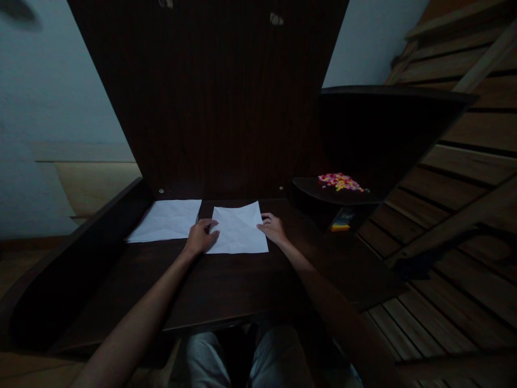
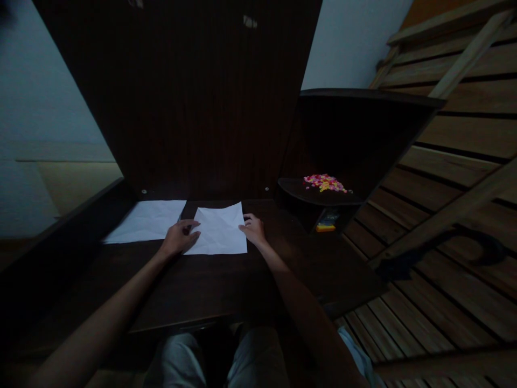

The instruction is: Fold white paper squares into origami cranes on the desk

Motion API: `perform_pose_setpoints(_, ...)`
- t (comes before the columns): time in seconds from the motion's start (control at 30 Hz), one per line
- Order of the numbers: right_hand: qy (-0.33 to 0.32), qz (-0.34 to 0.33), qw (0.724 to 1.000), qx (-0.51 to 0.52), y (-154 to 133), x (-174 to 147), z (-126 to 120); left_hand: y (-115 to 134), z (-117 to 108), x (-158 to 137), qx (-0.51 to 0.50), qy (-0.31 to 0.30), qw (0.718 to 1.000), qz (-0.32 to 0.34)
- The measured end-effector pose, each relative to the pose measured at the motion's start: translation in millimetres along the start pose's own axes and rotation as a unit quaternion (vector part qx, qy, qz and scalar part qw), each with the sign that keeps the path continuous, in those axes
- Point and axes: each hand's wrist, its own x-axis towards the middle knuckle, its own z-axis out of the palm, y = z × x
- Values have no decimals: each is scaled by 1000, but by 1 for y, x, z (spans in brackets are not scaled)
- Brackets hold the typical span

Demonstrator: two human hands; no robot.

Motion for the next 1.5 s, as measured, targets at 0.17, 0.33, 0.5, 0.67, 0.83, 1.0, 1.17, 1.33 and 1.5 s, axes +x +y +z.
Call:
perform_pose_setpoints(0.17,-50,-13,998,25,-4,-1,1,3,4,-6,155,-15,981,111)
perform_pose_setpoints(0.33,-129,-32,990,34,-11,-8,2,7,7,-9,197,-124,967,107)
perform_pose_setpoints(0.5,-181,-122,975,-49,-23,-19,3,8,8,-10,211,-140,963,94)
perform_pose_setpoints(0.67,-215,-187,946,-151,-31,-29,7,8,10,-10,186,-126,971,78)
perform_pose_setpoints(0.83,-273,-235,906,-222,-29,-34,13,2,13,-10,164,-117,975,91)
perform_pose_setpoints(1.0,-307,-242,872,-293,-28,-37,16,-8,16,-9,132,-102,979,118)
perform_pose_setpoints(1.17,-351,-272,824,-353,-30,-40,18,1,7,-4,-14,16,995,95)
perform_pose_setpoints(1.33,-353,-275,804,-392,-31,-42,21,20,-10,-4,-133,260,954,70)
perform_pose_setpoints(1.5,-357,-265,799,-405,-32,-42,23,30,-3,-11,-54,120,970,204)
